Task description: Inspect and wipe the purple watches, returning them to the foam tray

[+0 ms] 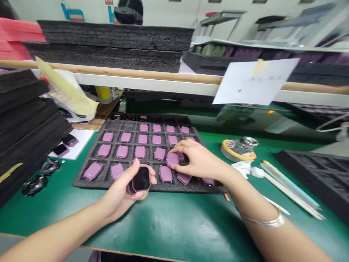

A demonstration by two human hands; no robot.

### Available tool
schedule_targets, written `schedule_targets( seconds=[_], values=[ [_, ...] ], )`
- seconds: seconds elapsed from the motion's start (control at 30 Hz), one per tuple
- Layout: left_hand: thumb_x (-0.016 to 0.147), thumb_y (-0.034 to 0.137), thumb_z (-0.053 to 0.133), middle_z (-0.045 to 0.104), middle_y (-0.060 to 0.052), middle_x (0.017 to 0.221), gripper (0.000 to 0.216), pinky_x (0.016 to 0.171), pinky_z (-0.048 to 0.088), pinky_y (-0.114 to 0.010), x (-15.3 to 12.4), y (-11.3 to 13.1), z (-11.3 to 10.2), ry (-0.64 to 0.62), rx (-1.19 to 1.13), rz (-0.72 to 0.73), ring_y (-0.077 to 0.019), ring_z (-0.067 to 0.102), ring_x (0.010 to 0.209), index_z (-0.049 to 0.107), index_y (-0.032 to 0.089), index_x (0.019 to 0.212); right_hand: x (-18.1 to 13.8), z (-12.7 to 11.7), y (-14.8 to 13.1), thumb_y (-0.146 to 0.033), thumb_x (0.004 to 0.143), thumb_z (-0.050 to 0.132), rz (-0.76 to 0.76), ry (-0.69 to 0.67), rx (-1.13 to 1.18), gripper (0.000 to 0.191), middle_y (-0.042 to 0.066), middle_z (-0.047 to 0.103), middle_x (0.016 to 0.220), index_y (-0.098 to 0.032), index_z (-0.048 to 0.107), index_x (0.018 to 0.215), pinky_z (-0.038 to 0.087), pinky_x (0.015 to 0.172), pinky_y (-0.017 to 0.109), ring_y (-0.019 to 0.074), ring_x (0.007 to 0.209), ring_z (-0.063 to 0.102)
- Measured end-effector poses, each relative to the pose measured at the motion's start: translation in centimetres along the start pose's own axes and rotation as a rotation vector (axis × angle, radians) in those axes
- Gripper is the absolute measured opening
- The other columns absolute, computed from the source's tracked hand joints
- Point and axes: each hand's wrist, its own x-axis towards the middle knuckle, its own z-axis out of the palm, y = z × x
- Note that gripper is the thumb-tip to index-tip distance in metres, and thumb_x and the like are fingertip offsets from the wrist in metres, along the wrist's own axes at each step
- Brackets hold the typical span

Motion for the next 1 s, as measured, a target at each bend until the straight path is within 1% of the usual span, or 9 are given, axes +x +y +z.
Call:
schedule_targets(
  seconds=[0.17, 0.23, 0.33, 0.43, 0.6, 0.7, 0.83, 0.9, 1.0],
  values=[
    [0.082, 0.051, 0.075, 0.068, -0.007, 0.081, 0.041, 0.049, 0.033, -0.020, 0.1, 0.1, 0.3, 0.028, -0.068, -0.066, -0.0046, 0.044, 0.047, 0.073, 0.011, 0.091, -0.7, -1.3, -2.4, -0.040, 0.079, 0.083, -0.047, 0.073, 0.116, 0.055, 0.012, 0.068, 0.124, -0.018, 0.063, 0.124, 0.050, 0.105, 0.043, 0.0268, 0.119, 0.062],
    [0.077, 0.054, 0.080, 0.067, -0.005, 0.078, 0.044, 0.049, 0.036, -0.019, 0.2, -0.2, 0.4, 0.020, -0.075, -0.068, -0.0040, 0.043, 0.046, 0.073, 0.011, 0.090, -1.0, -0.9, -4.3, -0.042, 0.074, 0.087, -0.227, 0.149, 0.334, 0.054, 0.009, 0.069, 0.119, -0.019, 0.061, 0.116, 0.052, 0.102, 0.036, 0.0222, 0.114, 0.064],
    [0.071, 0.059, 0.083, 0.064, -0.003, 0.069, 0.050, 0.047, 0.038, -0.018, 0.3, -0.7, 0.5, 0.015, -0.099, -0.074, -0.0039, 0.043, 0.045, 0.072, 0.011, 0.083, -1.6, 0.4, -6.9, -0.035, 0.078, 0.084, -0.410, 0.196, 0.481, 0.034, 0.007, 0.069, 0.113, -0.021, 0.061, 0.099, 0.055, 0.094, 0.034, 0.0184, 0.102, 0.066],
    [0.071, 0.060, 0.083, 0.064, -0.003, 0.068, 0.051, 0.044, 0.033, -0.015, 0.5, -1.0, 0.6, -0.010, -0.138, -0.063, -0.0026, 0.042, 0.044, 0.072, 0.011, 0.080, -2.1, 1.3, -8.0, -0.025, 0.086, 0.078, -0.369, 0.240, 0.517, 0.017, 0.008, 0.069, 0.114, -0.021, 0.061, 0.089, 0.057, 0.087, 0.031, 0.0164, 0.096, 0.067],
    [0.076, 0.059, 0.079, 0.064, -0.004, 0.070, 0.050, 0.043, 0.028, -0.014, 0.9, -1.0, 0.4, -0.092, -0.151, -0.014, -0.0010, 0.040, 0.043, 0.071, 0.010, 0.080, -1.8, 1.8, -7.8, -0.017, 0.088, 0.072, -0.330, 0.306, 0.569, 0.008, 0.008, 0.073, 0.116, -0.021, 0.066, 0.088, 0.059, 0.085, 0.033, 0.0188, 0.099, 0.070],
    [0.080, 0.059, 0.075, 0.062, -0.002, 0.065, 0.049, 0.044, 0.028, -0.015, 0.9, -1.0, 0.3, -0.121, -0.144, -0.019, -0.0019, 0.040, 0.043, 0.070, 0.011, 0.079, -1.7, 1.7, -7.7, -0.016, 0.090, 0.070, -0.271, 0.456, 0.595, 0.008, 0.006, 0.077, 0.099, -0.023, 0.068, 0.085, 0.061, 0.083, 0.036, 0.0198, 0.092, 0.073],
    [0.081, 0.062, 0.072, 0.072, -0.012, 0.077, 0.055, 0.045, 0.025, -0.018, 0.6, -0.9, 0.3, -0.168, -0.106, -0.039, -0.0025, 0.040, 0.044, 0.074, 0.008, 0.087, -2.1, 1.2, -7.6, -0.015, 0.092, 0.067, -0.132, 0.662, 0.780, 0.012, 0.002, 0.074, 0.088, -0.026, 0.069, 0.088, 0.064, 0.072, 0.029, 0.0158, 0.079, 0.074],
    [0.081, 0.063, 0.072, 0.073, -0.012, 0.078, 0.055, 0.046, 0.025, -0.018, 0.5, -0.8, 0.2, -0.179, -0.119, -0.041, -0.0026, 0.040, 0.045, 0.075, 0.008, 0.090, -2.4, 1.3, -7.6, -0.019, 0.091, 0.071, -0.138, 0.590, 0.821, 0.012, 0.003, 0.074, 0.099, -0.027, 0.068, 0.099, 0.065, 0.082, 0.031, 0.0174, 0.091, 0.076],
    [0.077, 0.065, 0.074, 0.072, -0.009, 0.078, 0.058, 0.046, 0.027, -0.019, 0.4, -0.7, 0.1, -0.173, -0.133, -0.059, -0.0041, 0.044, 0.046, 0.077, 0.010, 0.094, -2.5, 1.9, -7.5, -0.035, 0.077, 0.086, -0.180, 0.372, 0.715, 0.052, 0.009, 0.070, 0.122, -0.026, 0.061, 0.122, 0.060, 0.101, 0.043, 0.0264, 0.117, 0.068]
  ],
)
